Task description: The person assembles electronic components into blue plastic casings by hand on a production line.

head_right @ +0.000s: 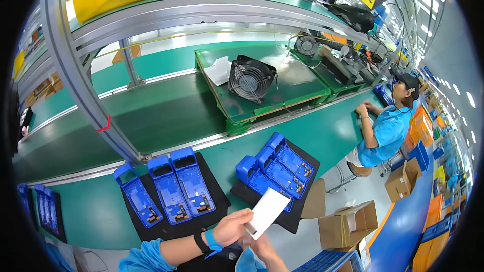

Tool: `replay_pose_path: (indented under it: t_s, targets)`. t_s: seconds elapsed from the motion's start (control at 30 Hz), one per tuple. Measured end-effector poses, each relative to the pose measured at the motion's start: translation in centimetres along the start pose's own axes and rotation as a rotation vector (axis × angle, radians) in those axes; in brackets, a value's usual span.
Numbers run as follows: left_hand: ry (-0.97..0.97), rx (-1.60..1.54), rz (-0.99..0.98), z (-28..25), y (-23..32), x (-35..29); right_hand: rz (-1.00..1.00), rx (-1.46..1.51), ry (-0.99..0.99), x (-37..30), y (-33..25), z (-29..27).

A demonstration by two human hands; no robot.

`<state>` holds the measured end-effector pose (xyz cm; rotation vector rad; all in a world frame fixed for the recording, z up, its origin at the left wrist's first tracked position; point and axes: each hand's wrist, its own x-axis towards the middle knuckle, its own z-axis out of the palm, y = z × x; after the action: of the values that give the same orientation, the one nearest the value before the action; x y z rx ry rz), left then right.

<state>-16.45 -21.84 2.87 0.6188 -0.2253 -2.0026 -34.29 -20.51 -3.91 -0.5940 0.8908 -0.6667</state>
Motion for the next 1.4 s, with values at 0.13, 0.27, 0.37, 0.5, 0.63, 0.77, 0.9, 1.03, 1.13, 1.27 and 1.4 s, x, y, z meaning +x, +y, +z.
replay_pose_path:
  t_s: [0.13,0.27,0.37,0.5,0.63,0.77,0.9,1.03,1.13,1.27,1.4]
  targets:
    - [-0.041,0.128,0.013,-0.6,-1.7,1.0,-0.41,0.36,0.388,4.8,-1.4,-1.6]
    - [0.072,0.352,0.213,-2.6,-0.6,-4.5,-0.538,0.531,0.53,7.8,-5.0,-6.6]
    - [0.342,0.361,0.452,-6.2,1.0,-11.3,-0.424,0.375,0.626,9.1,-9.2,-11.5]
    - [0.579,0.183,0.669,-7.9,3.2,-19.8,-0.411,0.163,0.642,11.5,-16.2,-19.8]
    - [0.74,0.17,0.792,-10.3,0.9,-24.4,-0.439,0.047,0.756,13.7,-23.7,-28.3]
    - [0.864,0.155,0.823,-9.1,-0.7,-24.6,-0.523,0.037,0.816,17.1,-26.9,-26.3]
    - [0.761,0.265,0.775,-8.1,-0.8,-22.6,-1.09,-0.718,0.971,16.4,-25.8,-19.6]
    - [0.674,0.326,0.743,-5.9,0.2,-21.3,-1.073,-1.002,0.185,10.8,-16.0,0.7]
    - [0.62,0.369,0.76,-4.8,-0.1,-20.7,-1.14,-1.175,-0.396,5.7,-8.4,12.3]
    - [0.719,0.512,0.728,-4.4,-0.4,-20.8,-1.019,-1.094,-0.813,3.0,-4.3,19.0]
    - [0.777,0.7,0.686,-4.0,0.0,-21.1,-1.017,-1.15,-0.896,3.3,-3.6,20.0]
